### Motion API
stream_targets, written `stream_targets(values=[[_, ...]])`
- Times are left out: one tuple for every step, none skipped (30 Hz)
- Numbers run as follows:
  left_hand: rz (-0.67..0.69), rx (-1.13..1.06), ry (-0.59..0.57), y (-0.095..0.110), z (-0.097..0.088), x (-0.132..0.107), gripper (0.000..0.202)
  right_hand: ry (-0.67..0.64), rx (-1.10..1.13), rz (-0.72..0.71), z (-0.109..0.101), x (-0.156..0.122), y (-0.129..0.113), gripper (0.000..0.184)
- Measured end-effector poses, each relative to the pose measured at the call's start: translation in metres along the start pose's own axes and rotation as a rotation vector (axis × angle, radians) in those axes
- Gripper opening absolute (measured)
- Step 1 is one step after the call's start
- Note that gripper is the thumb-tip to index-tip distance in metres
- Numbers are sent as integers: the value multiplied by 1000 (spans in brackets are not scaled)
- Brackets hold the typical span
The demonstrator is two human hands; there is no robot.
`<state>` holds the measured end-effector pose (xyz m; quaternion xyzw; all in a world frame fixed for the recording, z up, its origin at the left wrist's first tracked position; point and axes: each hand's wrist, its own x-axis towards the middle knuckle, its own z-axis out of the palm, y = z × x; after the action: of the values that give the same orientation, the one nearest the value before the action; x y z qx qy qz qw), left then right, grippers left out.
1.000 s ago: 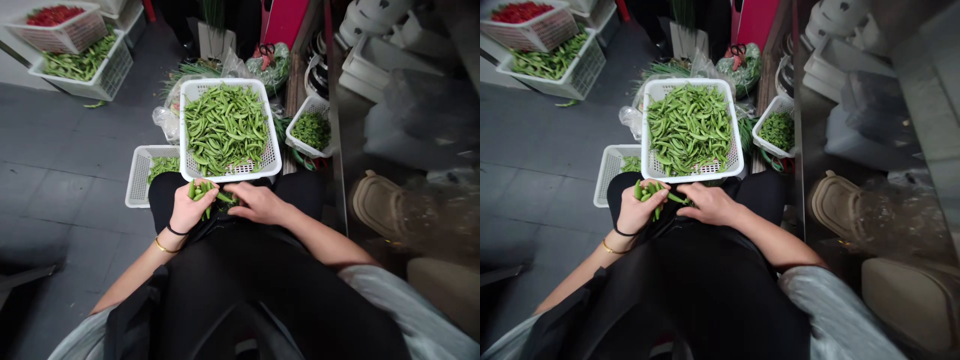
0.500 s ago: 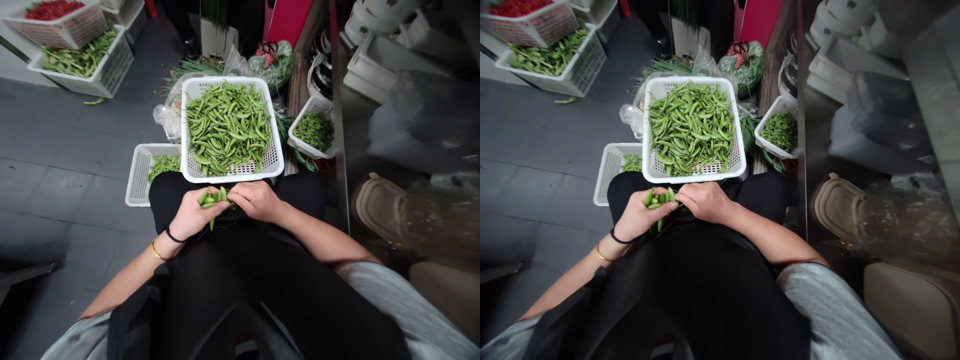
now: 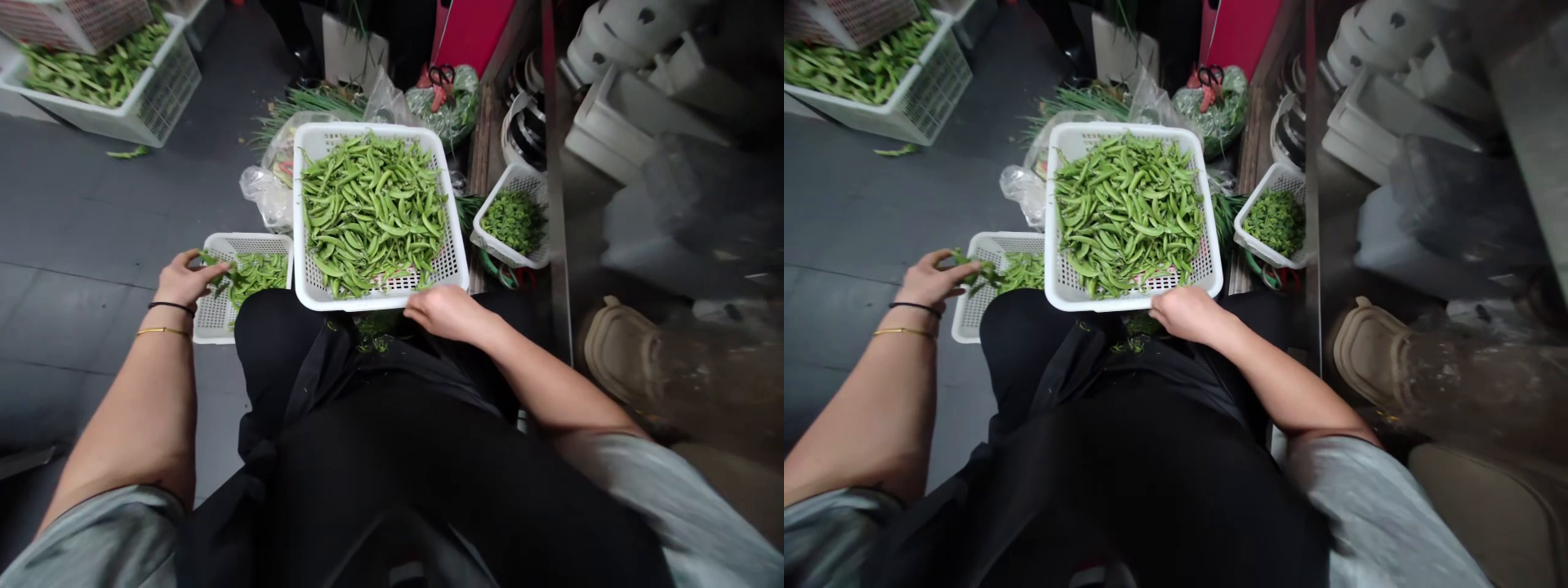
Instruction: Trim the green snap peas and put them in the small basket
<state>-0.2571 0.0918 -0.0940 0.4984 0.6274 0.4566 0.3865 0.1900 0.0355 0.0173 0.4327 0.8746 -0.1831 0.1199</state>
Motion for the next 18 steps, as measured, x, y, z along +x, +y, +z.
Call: stream_targets(values=[[-10,20,37,-5,-2,4,25,75,0,-4,-7,16,-7,32],[-31,31,110,-5,-1,5,27,132,0,-18,-12,34,-14,33],[-54,30,193,-1,2,4,27,157,5,-39,-14,55,-21,35],[-56,12,257,8,7,-1,26,168,-3,-43,-13,78,-27,36],[-66,-8,299,21,13,-9,23,154,-22,-40,-11,100,-32,40],[-70,-41,303,37,21,-21,19,109,-40,-21,-6,121,-36,42],[-57,-83,259,54,30,-34,16,52,-48,-16,-2,138,-39,40],[-45,-118,193,71,40,-50,14,16,-50,-16,2,151,-40,36],[-24,-145,127,87,51,-66,14,-13,-50,-16,6,159,-39,33],[-17,-162,58,100,62,-82,16,-26,-49,-18,8,162,-37,30],[-40,-171,-28,110,73,-97,19,-22,-47,-22,8,159,-34,30],[-84,-190,-108,117,85,-109,21,-12,-42,-28,8,152,-30,31],[-154,-223,-185,120,97,-118,24,9,-34,-36,6,142,-27,34],[-228,-274,-239,121,110,-125,28,39,-24,-45,5,129,-24,36],[-293,-327,-284,120,122,-128,33,79,-13,-55,4,116,-23,37],[-355,-374,-319,118,135,-129,37,125,-6,-62,4,103,-23,37],[-416,-422,-356,116,147,-127,40,171,-3,-63,4,90,-23,37],[-462,-479,-381,115,158,-124,41,214,-6,-61,6,79,-25,37]])
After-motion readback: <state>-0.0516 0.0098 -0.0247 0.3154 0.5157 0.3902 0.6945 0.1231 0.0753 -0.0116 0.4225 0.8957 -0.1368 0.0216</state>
